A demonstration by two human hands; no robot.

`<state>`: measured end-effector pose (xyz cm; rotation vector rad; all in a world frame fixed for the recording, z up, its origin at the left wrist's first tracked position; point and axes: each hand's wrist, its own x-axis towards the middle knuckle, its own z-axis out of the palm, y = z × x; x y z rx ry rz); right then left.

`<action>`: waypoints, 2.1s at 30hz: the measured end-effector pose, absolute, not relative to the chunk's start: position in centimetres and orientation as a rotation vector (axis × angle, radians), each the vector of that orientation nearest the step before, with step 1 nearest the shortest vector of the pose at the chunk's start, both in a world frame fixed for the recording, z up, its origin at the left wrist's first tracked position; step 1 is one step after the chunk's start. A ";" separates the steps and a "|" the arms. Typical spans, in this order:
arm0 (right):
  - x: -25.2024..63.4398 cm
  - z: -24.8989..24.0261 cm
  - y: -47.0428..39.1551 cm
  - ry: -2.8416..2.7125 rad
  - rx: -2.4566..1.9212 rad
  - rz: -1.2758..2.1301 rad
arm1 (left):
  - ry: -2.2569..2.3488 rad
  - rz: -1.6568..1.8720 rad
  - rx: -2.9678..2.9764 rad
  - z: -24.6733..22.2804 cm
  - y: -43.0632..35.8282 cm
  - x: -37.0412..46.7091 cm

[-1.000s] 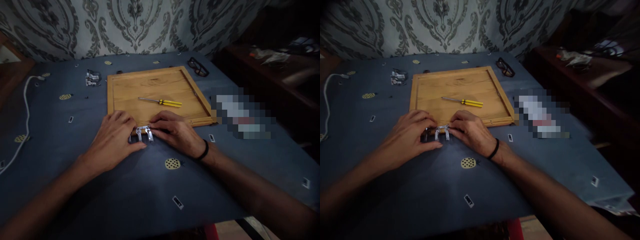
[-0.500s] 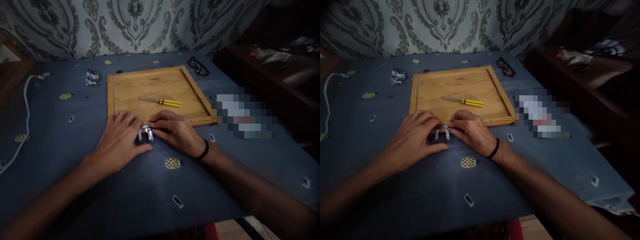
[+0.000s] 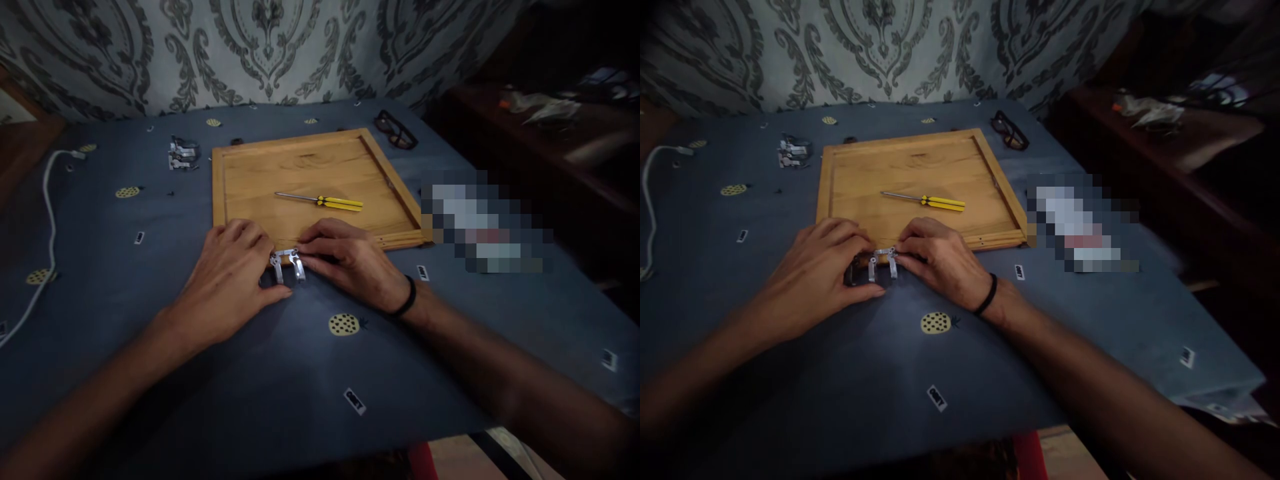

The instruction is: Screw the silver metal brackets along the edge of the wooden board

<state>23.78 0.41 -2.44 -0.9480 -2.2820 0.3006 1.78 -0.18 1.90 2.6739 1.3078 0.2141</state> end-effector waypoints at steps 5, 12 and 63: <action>23.8 -2.5 0.5 -2.283 -0.942 0.298 | 1.322 0.203 2.684 1.9 -0.1 1.9; 23.8 -2.6 0.4 -2.265 -0.959 0.328 | 1.325 0.177 2.681 2.1 -0.2 2.0; 23.8 -2.4 0.4 -2.272 -0.985 0.361 | 1.291 0.316 2.582 1.7 -0.4 2.8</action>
